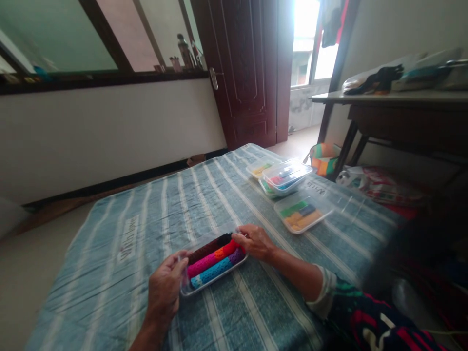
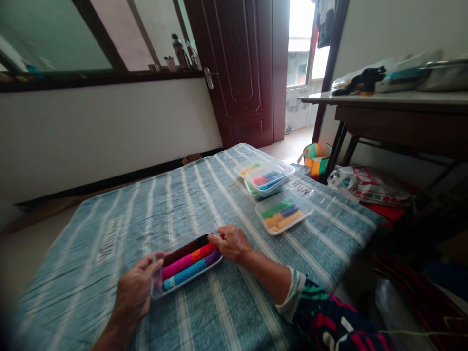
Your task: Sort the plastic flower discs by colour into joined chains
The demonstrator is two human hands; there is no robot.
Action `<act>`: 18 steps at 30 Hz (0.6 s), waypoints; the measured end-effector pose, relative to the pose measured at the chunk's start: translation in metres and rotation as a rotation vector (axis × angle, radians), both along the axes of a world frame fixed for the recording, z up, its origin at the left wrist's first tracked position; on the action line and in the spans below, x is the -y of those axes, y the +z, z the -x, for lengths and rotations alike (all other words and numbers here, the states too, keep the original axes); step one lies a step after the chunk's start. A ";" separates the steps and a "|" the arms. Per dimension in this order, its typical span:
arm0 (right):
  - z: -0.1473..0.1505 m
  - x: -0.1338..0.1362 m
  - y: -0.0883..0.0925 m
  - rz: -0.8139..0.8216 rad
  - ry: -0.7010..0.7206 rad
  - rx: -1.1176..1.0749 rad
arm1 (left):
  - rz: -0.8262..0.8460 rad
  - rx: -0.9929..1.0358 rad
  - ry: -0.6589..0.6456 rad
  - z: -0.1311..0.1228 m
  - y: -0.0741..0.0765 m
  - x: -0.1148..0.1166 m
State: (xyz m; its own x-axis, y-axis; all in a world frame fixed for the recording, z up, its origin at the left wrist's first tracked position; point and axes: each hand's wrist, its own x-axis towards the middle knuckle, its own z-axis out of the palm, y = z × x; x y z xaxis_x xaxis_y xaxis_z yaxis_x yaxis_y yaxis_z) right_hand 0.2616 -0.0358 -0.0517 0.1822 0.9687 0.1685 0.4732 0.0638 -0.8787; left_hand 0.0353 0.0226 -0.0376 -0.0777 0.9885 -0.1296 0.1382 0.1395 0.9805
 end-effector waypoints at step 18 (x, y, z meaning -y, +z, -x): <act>-0.032 -0.017 -0.011 -0.214 -0.351 -0.300 | 0.040 0.171 -0.002 -0.074 0.007 -0.036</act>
State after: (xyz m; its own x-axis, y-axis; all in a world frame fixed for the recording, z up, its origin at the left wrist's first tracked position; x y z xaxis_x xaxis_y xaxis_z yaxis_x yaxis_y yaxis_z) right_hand 0.2937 -0.0186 -0.0630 0.5613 0.7898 0.2474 0.2277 0.1400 -0.9636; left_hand 0.1093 0.0583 -0.0310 -0.0492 0.9824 -0.1803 -0.0298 0.1790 0.9834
